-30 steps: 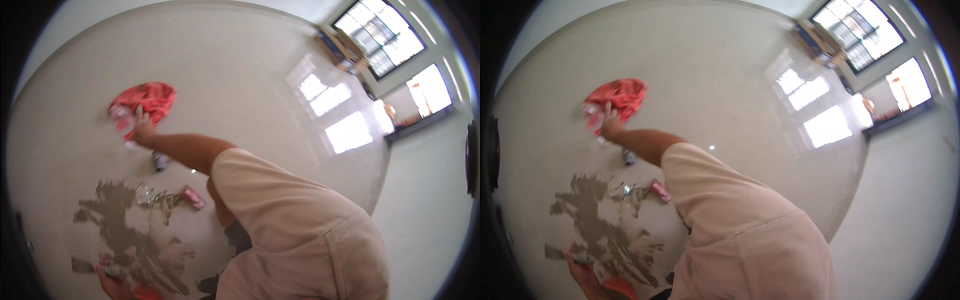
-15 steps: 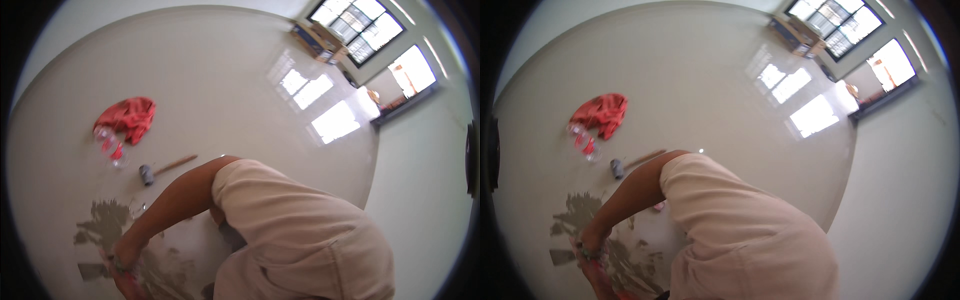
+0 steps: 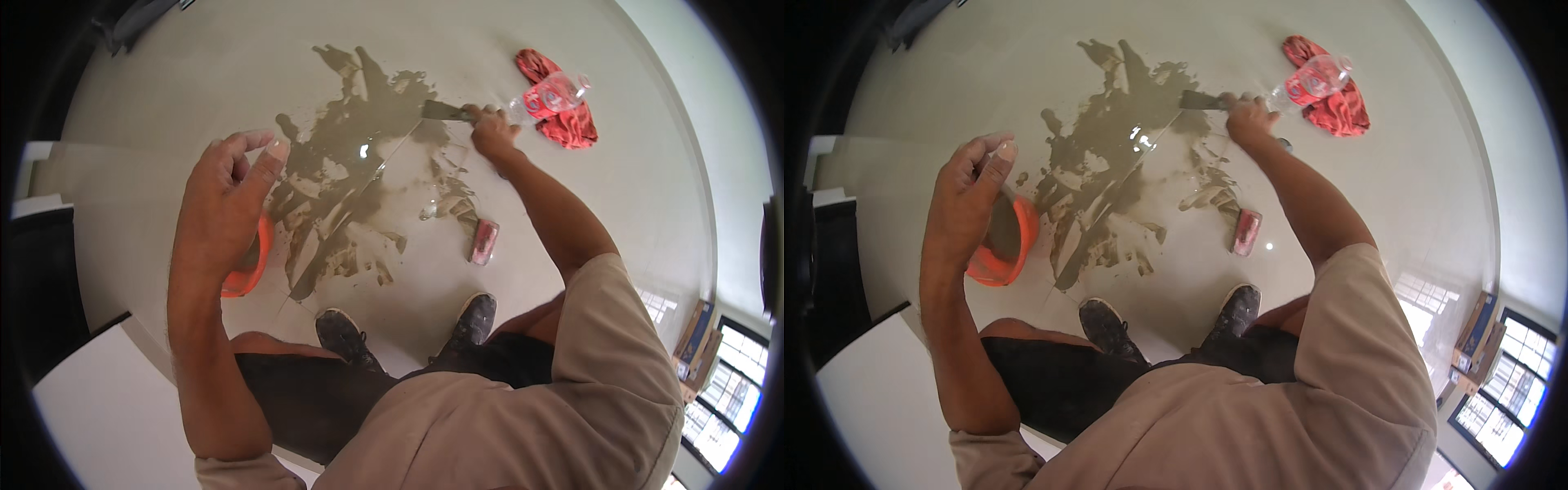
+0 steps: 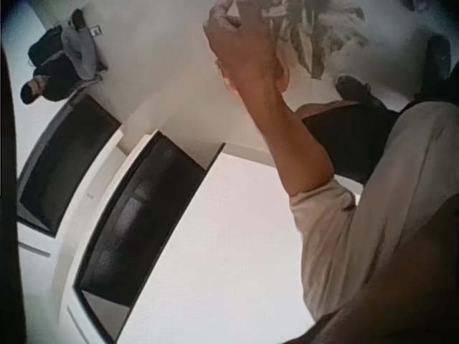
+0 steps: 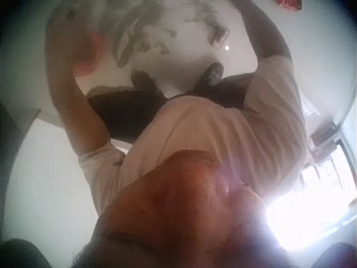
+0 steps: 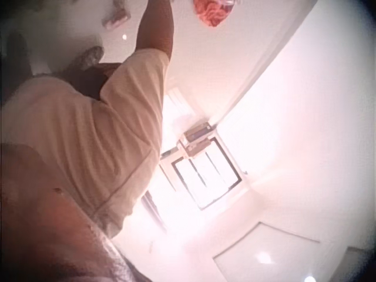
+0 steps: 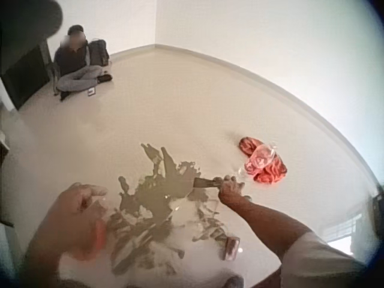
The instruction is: The person applies grout to the gaps between floor tiles using a putty knife and a hammer, wipes the surface with a red cloth, and cleans the tiles using a sponge and water from a bottle.
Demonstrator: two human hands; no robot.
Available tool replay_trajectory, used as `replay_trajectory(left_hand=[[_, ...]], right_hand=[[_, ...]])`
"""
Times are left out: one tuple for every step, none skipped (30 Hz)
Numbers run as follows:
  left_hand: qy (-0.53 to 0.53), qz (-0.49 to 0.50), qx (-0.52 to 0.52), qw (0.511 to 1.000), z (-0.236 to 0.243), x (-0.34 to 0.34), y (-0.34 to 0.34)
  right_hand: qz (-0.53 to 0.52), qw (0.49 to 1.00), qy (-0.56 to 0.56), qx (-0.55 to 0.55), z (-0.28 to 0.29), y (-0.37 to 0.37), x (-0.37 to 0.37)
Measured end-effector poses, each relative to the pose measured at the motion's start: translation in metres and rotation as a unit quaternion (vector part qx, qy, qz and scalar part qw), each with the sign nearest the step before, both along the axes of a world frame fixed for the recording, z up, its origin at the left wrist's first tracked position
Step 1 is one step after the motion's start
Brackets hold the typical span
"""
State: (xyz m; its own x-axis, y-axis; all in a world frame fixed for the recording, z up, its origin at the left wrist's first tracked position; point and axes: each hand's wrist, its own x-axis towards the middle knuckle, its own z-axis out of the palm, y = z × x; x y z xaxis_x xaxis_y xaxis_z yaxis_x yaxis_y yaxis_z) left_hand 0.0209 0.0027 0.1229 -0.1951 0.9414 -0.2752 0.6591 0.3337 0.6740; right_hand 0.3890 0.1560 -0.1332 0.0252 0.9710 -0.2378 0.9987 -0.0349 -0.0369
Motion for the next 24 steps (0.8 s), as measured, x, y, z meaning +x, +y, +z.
replay_trajectory(left_hand=[[-0.010, 0.002, 0.009, 1.000, 0.000, -0.004, -0.002], [-0.018, 0.003, 0.018, 1.000, 0.001, -0.006, -0.005], [-0.019, 0.009, 0.014, 1.000, 0.003, -0.004, -0.006], [-0.014, 0.004, -0.008, 1.000, 0.006, -0.001, -0.007], [-0.011, 0.000, -0.033, 0.999, 0.003, -0.002, -0.009], [-0.013, 0.005, -0.037, 0.999, 0.000, -0.003, -0.009], [-0.004, 0.003, -0.010, 1.000, -0.004, -0.004, -0.011], [0.001, -0.005, 0.017, 1.000, -0.010, -0.003, -0.008], [0.000, 0.000, 0.012, 1.000, -0.010, -0.006, -0.009], [-0.031, 0.024, 0.009, 0.999, -0.009, -0.008, -0.008], [-0.049, 0.057, 0.006, 0.997, -0.002, -0.013, -0.012], [-0.049, 0.062, -0.001, 0.997, -0.004, -0.017, -0.012], [-0.059, 0.069, -0.006, 0.996, -0.007, -0.021, -0.013], [-0.069, 0.075, -0.012, 0.995, -0.009, -0.023, -0.013], [-0.069, 0.079, -0.019, 0.994, -0.009, -0.024, -0.014], [-0.067, 0.090, -0.025, 0.993, -0.009, -0.024, -0.015], [-0.067, 0.099, -0.033, 0.992, -0.008, -0.023, -0.014], [-0.066, 0.103, -0.036, 0.992, -0.006, -0.024, -0.016], [-0.055, 0.100, -0.055, 0.992, -0.004, -0.026, -0.017], [-0.045, 0.096, -0.073, 0.992, 0.001, -0.025, -0.017], [-0.045, 0.099, -0.078, 0.991, 0.002, -0.024, -0.018], [-0.044, 0.106, -0.076, 0.990, 0.002, -0.024, -0.020], [-0.044, 0.110, -0.073, 0.990, 0.002, -0.022, -0.020], [-0.043, 0.113, -0.073, 0.990, 0.003, -0.023, -0.021]], right_hand=[[0.007, 0.999, -0.042, -0.005, 0.001, 0.014, -0.003], [0.019, 0.999, -0.040, 0.007, 0.000, 0.024, -0.003], [0.015, 0.999, -0.035, 0.001, -0.002, 0.040, -0.002], [0.011, 1.000, -0.028, -0.006, -0.005, 0.057, -0.003], [0.009, 0.999, -0.023, -0.024, -0.003, 0.072, -0.005], [0.006, 0.999, -0.018, -0.040, -0.002, 0.087, -0.004], [0.027, 0.999, -0.020, -0.023, -0.007, 0.102, 0.001], [0.028, 0.999, -0.038, -0.022, -0.011, 0.118, 0.011], [0.038, 0.999, -0.029, -0.023, -0.014, 0.130, 0.010], [0.048, 0.998, -0.020, -0.023, -0.017, 0.142, 0.009], [0.067, 0.997, -0.001, -0.035, -0.020, 0.151, -0.010], [0.071, 0.997, -0.001, -0.041, -0.021, 0.160, -0.017], [0.098, 0.993, -0.004, -0.070, -0.024, 0.167, -0.025], [0.123, 0.987, -0.006, -0.099, -0.027, 0.172, -0.032], [0.166, 0.981, -0.009, -0.103, -0.033, 0.173, -0.040], [0.170, 0.979, -0.009, -0.110, -0.042, 0.171, -0.049], [0.266, 0.951, -0.014, -0.156, -0.050, 0.165, -0.059], [0.362, 0.911, -0.017, -0.195, -0.049, 0.159, -0.077], [0.439, 0.882, -0.029, -0.167, -0.045, 0.151, -0.089], [0.440, 0.881, -0.027, -0.169, -0.036, 0.160, -0.094], [0.386, 0.909, 0.011, -0.157, -0.033, 0.173, -0.101], [0.329, 0.932, 0.049, -0.145, -0.030, 0.184, -0.108], [0.303, 0.949, 0.039, -0.074, -0.030, 0.201, -0.103], [0.277, 0.960, 0.030, 0.000, -0.028, 0.215, -0.101]])
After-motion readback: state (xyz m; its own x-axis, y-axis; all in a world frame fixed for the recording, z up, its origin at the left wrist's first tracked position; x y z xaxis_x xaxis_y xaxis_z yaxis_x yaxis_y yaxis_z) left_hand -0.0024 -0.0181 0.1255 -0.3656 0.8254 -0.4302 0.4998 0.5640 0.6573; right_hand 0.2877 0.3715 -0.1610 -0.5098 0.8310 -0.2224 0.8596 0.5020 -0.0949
